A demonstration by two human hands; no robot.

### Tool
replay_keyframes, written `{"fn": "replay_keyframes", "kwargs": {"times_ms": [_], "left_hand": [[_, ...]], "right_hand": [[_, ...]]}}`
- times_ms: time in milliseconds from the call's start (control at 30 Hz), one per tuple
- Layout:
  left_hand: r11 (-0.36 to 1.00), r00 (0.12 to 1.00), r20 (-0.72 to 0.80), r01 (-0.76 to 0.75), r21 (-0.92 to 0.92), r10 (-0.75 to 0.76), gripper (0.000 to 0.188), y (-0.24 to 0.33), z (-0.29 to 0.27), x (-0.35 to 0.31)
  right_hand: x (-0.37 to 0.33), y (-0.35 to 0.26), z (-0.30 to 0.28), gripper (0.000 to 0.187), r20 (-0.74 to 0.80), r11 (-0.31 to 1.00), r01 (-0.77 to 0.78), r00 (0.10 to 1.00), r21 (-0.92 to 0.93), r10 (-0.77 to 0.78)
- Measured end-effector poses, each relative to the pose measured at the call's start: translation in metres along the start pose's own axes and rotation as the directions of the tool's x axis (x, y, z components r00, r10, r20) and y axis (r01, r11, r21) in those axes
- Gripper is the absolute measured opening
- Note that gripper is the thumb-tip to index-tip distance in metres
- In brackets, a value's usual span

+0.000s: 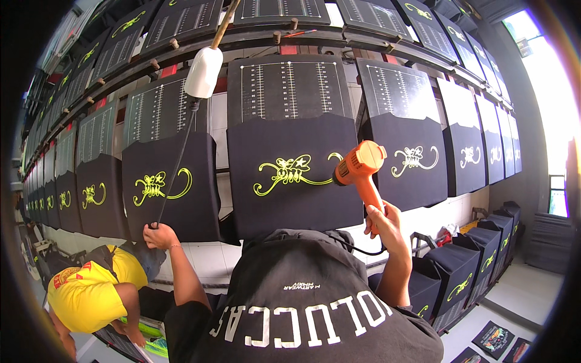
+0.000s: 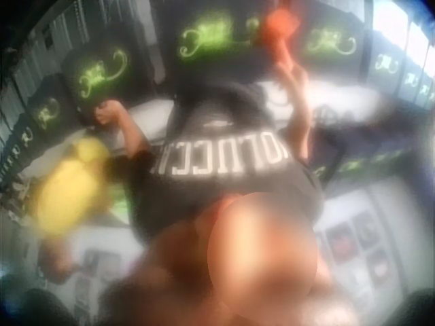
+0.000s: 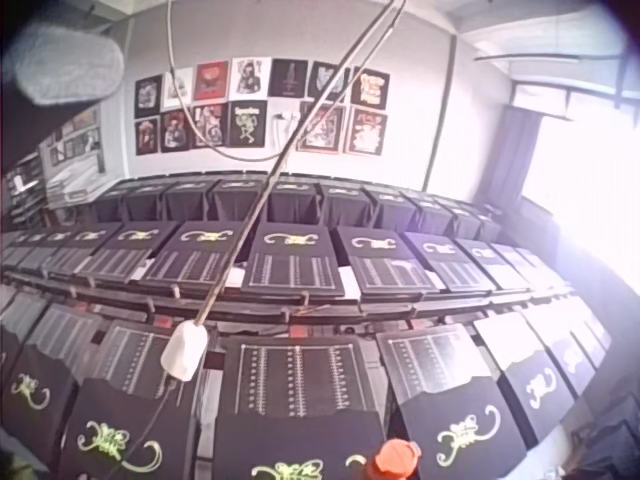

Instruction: The person uses a heat gun to dry yellow ink designs on several black shirts mounted on a production rack, moving between shirts to apply heat.

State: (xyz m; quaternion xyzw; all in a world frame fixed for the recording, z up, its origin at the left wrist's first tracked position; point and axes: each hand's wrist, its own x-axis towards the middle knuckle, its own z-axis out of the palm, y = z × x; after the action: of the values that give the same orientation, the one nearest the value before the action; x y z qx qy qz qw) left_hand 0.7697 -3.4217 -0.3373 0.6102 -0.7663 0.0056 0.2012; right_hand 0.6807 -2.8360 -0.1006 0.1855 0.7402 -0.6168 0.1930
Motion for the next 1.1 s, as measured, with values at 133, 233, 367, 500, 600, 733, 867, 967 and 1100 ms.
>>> {"fn": "replay_keyframes", "kwargs": {"times_ms": [133, 233, 367, 500, 600, 733, 867, 967, 1100], "left_hand": [[1.0, 1.0, -0.015, 0.012, -0.014, -0.012, 0.034, -0.002, 0.003, 0.0], [1.0, 1.0, -0.017, 0.004, -0.008, -0.004, 0.034, 0.002, 0.0, 0.0], [1.0, 1.0, 0.014, -0.001, -0.01, 0.001, 0.034, 0.005, -0.008, -0.002], [1.0, 1.0, 0.005, -0.003, -0.01, 0.003, 0.036, 0.007, -0.009, -0.003], [1.0, 1.0, 0.019, 0.003, -0.025, -0.003, 0.037, 0.015, -0.015, -0.005], [1.0, 1.0, 0.013, 0.007, -0.026, -0.007, 0.037, 0.009, -0.012, -0.002], [0.999, 0.999, 0.031, -0.011, -0.034, 0.012, 0.036, 0.009, -0.014, -0.001], [0.999, 0.999, 0.002, -0.044, -0.022, 0.044, 0.036, -0.005, 0.001, 0.003], [0.999, 0.999, 0.014, -0.034, -0.04, 0.035, 0.036, -0.003, 0.002, 0.002]], "right_hand": [[-0.006, -0.001, 0.007, 0.029, 0.026, 1.0, -0.015, 1.0, 0.0, 0.015], [-0.007, -0.001, 0.009, 0.029, 0.063, 1.0, -0.022, 0.998, 0.014, 0.021], [-0.006, 0.0, 0.014, 0.031, 0.115, 0.999, -0.033, 0.993, 0.028, 0.029], [-0.004, 0.0, 0.022, 0.03, 0.123, 1.0, -0.026, 0.992, 0.006, 0.025], [-0.002, -0.001, 0.023, 0.03, 0.16, 0.999, -0.036, 0.987, 0.016, 0.033], [0.0, -0.01, 0.032, 0.032, 0.182, 0.999, -0.05, 0.982, -0.001, 0.05], [0.005, -0.014, 0.045, 0.032, 0.202, 0.998, -0.041, 0.978, -0.044, 0.049], [0.009, -0.023, 0.05, 0.032, 0.22, 0.996, -0.064, 0.973, -0.065, 0.077], [0.016, -0.027, 0.066, 0.031, 0.187, 0.996, -0.044, 0.981, -0.074, 0.057]]}}
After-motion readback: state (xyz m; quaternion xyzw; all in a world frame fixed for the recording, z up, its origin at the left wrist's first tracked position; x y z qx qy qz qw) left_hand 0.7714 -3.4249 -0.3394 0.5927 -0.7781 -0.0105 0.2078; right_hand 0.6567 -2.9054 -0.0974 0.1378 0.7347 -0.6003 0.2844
